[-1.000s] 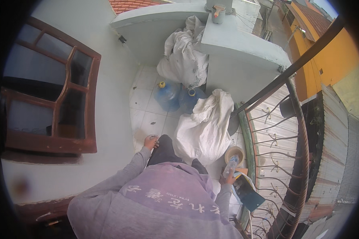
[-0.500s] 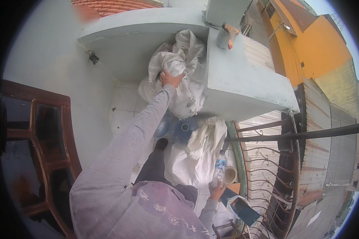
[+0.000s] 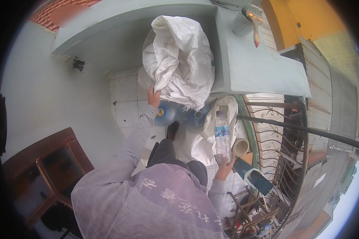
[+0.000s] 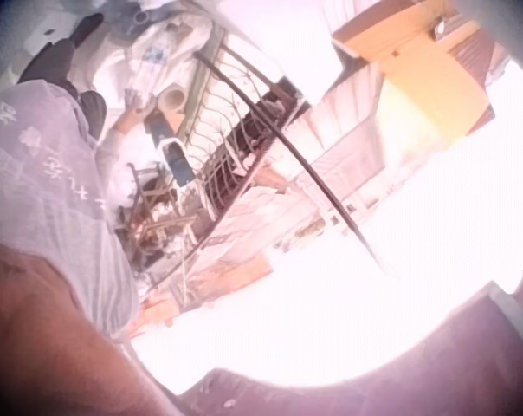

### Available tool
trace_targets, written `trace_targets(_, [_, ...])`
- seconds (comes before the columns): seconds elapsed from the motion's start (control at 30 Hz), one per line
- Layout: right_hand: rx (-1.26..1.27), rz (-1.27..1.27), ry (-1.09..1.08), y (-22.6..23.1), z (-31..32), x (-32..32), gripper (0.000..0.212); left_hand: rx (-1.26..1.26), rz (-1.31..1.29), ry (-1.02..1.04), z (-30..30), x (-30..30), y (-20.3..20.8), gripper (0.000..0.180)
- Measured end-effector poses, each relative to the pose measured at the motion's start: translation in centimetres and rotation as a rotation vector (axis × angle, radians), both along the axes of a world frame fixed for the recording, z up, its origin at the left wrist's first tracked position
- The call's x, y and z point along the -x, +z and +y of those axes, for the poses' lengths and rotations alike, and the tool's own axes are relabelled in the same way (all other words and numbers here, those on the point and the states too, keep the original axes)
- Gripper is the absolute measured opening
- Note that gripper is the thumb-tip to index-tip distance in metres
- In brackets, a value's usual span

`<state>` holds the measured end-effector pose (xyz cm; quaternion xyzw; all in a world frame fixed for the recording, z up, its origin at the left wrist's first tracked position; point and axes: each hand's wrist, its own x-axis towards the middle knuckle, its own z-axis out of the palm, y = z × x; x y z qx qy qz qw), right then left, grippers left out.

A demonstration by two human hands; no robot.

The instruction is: The person gathers various items on a cluttered balcony, including a red and black bag, a blue spray can, a white bottle, and a white sack. They place these items into the sack and then pick up a black backpack, adjusting its straps.

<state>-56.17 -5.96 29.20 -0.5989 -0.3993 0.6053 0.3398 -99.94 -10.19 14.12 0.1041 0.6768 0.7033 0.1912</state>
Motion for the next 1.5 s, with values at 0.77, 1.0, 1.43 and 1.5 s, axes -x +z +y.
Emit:
trace_targets(0.77, [-0.132, 0.193, 0.016, 6.0, -2.3, 3.9, 0.066, 0.581, -0.262, -0.344, 9.9, -2.7, -0.9, 0.126])
trace_targets(1.0, [-0.1, -0.175, -0.072, 4.7, -4.2, 1.3, 0.056, -0.021, -0.156, -0.131, 15.7, 11.7, 1.7, 0.078])
trace_targets(1.43, [0.119, -0.387, -0.146, 4.7, -7.4, -4.1, 0.073, 0.313, 0.016, -1.072, 12.5, 14.8, 10.1, 0.096])
trace_targets(1.5, [0.133, -0.397, -0.119, 5.0, -7.5, -4.0, 0.074, 0.542, 0.091, -1.099, 11.2, 15.1, 7.5, 0.105])
